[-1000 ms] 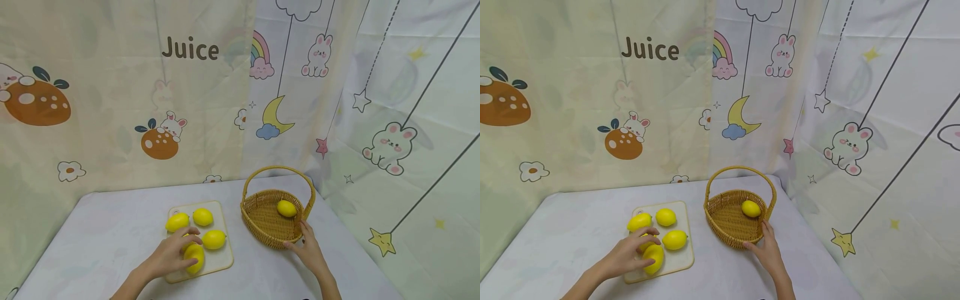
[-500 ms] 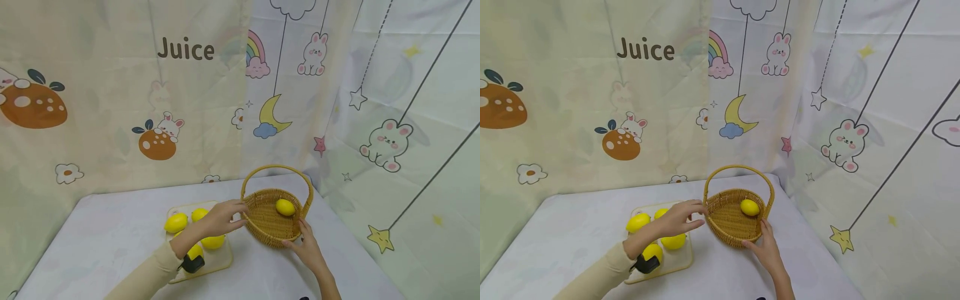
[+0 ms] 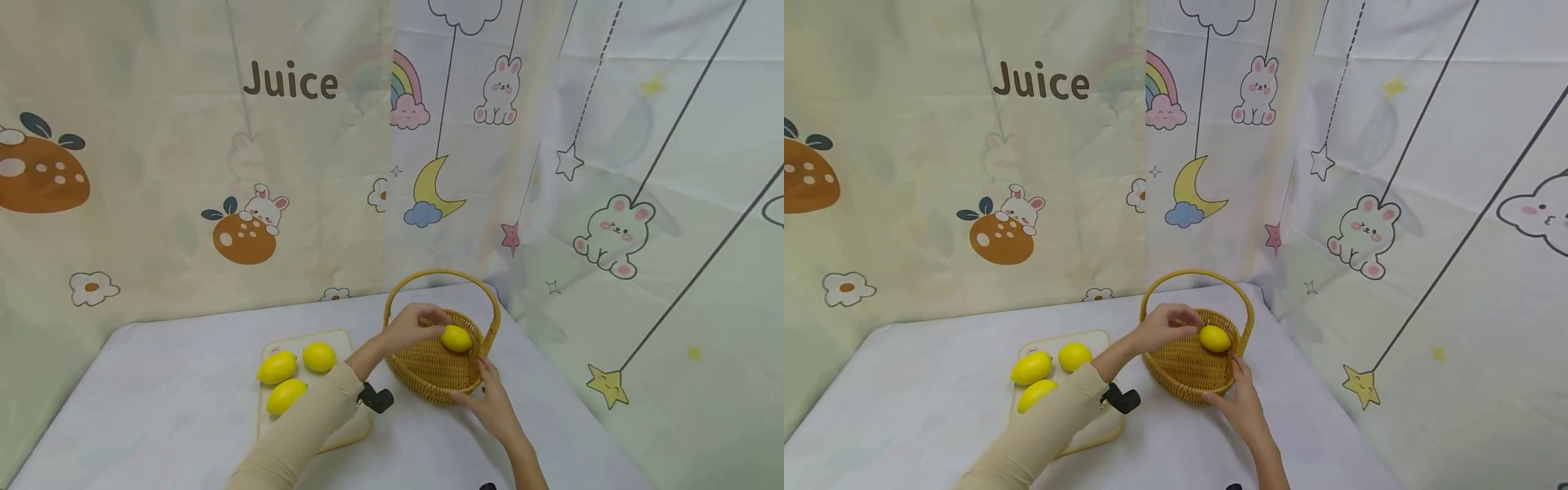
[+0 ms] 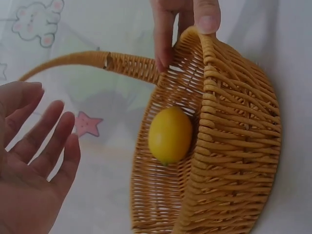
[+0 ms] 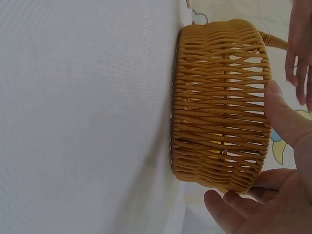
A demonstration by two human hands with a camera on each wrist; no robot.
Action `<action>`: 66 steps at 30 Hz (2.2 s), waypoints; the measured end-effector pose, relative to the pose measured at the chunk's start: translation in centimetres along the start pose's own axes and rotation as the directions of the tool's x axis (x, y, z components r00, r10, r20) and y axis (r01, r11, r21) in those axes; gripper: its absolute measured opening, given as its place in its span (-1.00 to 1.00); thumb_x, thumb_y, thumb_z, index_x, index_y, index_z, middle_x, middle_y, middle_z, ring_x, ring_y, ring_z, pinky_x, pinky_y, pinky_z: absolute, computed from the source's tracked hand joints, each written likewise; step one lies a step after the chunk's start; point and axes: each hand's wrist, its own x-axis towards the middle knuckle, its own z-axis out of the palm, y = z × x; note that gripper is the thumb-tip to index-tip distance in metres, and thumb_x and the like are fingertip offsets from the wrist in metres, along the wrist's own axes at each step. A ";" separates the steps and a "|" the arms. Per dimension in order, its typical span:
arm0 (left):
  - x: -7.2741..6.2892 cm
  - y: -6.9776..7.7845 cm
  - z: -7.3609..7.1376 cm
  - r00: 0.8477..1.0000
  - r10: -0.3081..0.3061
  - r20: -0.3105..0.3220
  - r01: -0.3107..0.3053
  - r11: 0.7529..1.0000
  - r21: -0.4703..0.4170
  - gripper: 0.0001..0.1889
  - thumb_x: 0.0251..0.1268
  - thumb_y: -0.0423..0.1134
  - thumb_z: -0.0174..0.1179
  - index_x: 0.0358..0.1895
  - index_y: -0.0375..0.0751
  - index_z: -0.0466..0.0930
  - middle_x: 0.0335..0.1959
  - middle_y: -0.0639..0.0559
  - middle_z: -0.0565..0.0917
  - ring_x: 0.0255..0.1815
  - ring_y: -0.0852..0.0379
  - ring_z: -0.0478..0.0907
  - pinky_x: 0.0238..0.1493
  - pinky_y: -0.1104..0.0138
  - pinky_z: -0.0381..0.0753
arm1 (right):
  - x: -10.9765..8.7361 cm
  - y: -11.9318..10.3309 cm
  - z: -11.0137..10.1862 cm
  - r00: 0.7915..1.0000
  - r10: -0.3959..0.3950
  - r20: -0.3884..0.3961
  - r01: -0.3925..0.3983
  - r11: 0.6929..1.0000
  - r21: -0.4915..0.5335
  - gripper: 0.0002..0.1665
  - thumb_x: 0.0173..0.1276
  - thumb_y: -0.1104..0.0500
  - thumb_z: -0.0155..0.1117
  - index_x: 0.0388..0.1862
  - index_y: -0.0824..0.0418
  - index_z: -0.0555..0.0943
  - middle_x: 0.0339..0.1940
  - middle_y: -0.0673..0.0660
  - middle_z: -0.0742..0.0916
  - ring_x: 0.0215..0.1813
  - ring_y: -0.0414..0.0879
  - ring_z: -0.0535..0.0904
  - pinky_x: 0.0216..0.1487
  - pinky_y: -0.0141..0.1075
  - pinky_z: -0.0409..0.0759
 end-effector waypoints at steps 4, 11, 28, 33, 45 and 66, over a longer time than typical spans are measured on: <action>1.0 -1.3 0.7 1.000 -0.025 -0.006 0.025 0.997 -0.069 -0.72 0.42 -0.32 0.21 0.11 -0.38 0.61 0.10 -0.22 0.64 0.10 0.02 0.56 0.15 0.24 0.54 | -0.1 -0.2 -0.1 1.000 -0.008 -0.007 0.008 1.000 -0.001 0.12 0.30 0.04 0.44 0.51 0.59 0.00 0.59 0.42 0.01 0.53 0.41 0.02 0.35 0.24 0.28; 2.3 -2.8 2.2 0.997 -0.080 -0.004 0.079 0.988 -0.132 -0.66 0.33 -0.40 0.25 0.14 -0.46 0.56 0.17 -0.28 0.59 0.27 -0.20 0.45 0.29 -0.05 0.41 | -0.1 -0.3 0.0 1.000 -0.022 -0.016 0.022 1.000 0.003 0.11 0.29 0.06 0.45 0.48 0.62 0.03 0.58 0.44 0.03 0.52 0.42 0.03 0.34 0.25 0.29; 3.8 -4.8 3.7 0.978 -0.206 -0.025 0.199 0.966 -0.164 -0.60 0.30 -0.46 0.25 0.21 -0.38 0.55 0.24 -0.20 0.56 0.37 -0.18 0.37 0.38 -0.10 0.28 | -0.4 -0.8 0.2 0.998 -0.046 -0.050 0.046 0.999 0.004 0.11 0.24 0.05 0.49 0.46 0.63 0.09 0.56 0.46 0.11 0.50 0.44 0.10 0.29 0.26 0.35; 4.2 -5.3 4.4 0.971 -0.238 -0.021 0.231 0.959 -0.161 -0.57 0.30 -0.45 0.26 0.24 -0.38 0.52 0.26 -0.22 0.55 0.39 -0.18 0.35 0.39 -0.07 0.28 | -0.3 -0.6 0.2 0.998 -0.031 -0.049 0.032 0.999 0.017 0.11 0.25 0.06 0.48 0.48 0.60 0.07 0.58 0.42 0.09 0.52 0.39 0.09 0.32 0.24 0.33; 4.0 -6.2 5.7 0.943 -0.334 -0.006 0.329 0.933 -0.147 -0.48 0.23 -0.37 0.34 0.29 -0.24 0.51 0.26 -0.12 0.52 0.21 -0.09 0.44 0.19 0.06 0.48 | -0.2 -0.6 0.3 0.999 -0.009 -0.048 0.011 1.000 0.029 0.11 0.24 0.07 0.48 0.49 0.59 0.07 0.58 0.42 0.08 0.53 0.39 0.06 0.35 0.23 0.29; 3.8 -5.9 6.0 0.940 -0.338 0.052 0.338 0.941 0.012 -0.66 0.22 -0.47 0.32 0.07 -0.25 0.67 0.21 -0.10 0.57 0.27 -0.07 0.43 0.25 0.07 0.46 | -0.3 -0.4 0.2 0.998 -0.023 -0.054 0.023 1.000 0.007 0.11 0.24 0.05 0.49 0.48 0.60 0.09 0.58 0.42 0.09 0.53 0.37 0.08 0.34 0.21 0.32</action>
